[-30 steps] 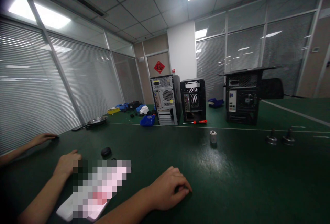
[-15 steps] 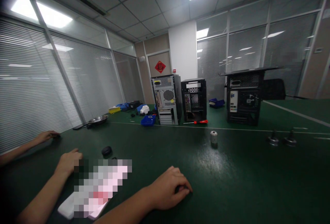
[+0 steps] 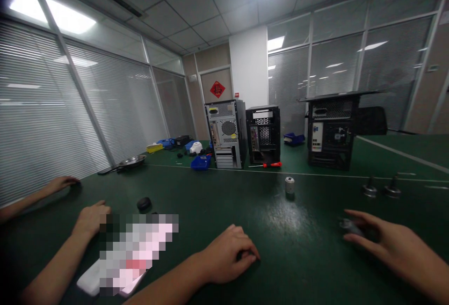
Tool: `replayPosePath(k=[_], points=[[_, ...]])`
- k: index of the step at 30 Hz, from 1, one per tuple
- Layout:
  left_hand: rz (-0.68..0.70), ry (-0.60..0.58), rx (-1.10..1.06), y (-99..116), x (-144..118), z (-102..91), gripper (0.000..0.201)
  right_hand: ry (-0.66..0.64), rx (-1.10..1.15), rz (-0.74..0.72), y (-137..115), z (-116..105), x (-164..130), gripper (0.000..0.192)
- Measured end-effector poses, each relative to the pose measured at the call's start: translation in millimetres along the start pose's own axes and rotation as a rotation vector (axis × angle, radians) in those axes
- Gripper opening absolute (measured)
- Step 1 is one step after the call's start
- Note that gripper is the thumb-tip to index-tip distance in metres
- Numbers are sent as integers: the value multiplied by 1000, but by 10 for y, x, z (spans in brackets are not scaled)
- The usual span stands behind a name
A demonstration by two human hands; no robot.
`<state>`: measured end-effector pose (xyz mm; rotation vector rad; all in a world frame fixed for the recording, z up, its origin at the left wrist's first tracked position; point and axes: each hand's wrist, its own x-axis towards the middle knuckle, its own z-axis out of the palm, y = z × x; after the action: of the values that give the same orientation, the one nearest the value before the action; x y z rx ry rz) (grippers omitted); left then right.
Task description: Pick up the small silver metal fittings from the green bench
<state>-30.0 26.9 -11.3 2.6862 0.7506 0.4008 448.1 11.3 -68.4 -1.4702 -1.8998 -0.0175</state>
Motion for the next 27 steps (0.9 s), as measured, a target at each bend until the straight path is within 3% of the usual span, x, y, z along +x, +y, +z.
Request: replayPosePath(k=[1, 3, 7, 10, 18, 27], points=[[-7, 8, -1, 1, 3, 5, 15, -129, 38, 19, -143, 101, 33, 74], [-35, 22, 4, 15, 13, 15, 14, -218, 35, -20, -587, 318, 73, 64], [-100, 41, -24, 78, 40, 45, 19, -236, 30, -248, -1596, 634, 59, 47], [-91, 41, -32, 115, 55, 86, 22, -249, -35, -407, -2011, 713, 0, 42], [-1, 63, 43, 120, 59, 133, 17, -118, -281, -658, -2173, 684, -45, 49], [7, 109, -8, 161, 57, 150, 14, -129, -287, -648, -2175, 696, -68, 45]])
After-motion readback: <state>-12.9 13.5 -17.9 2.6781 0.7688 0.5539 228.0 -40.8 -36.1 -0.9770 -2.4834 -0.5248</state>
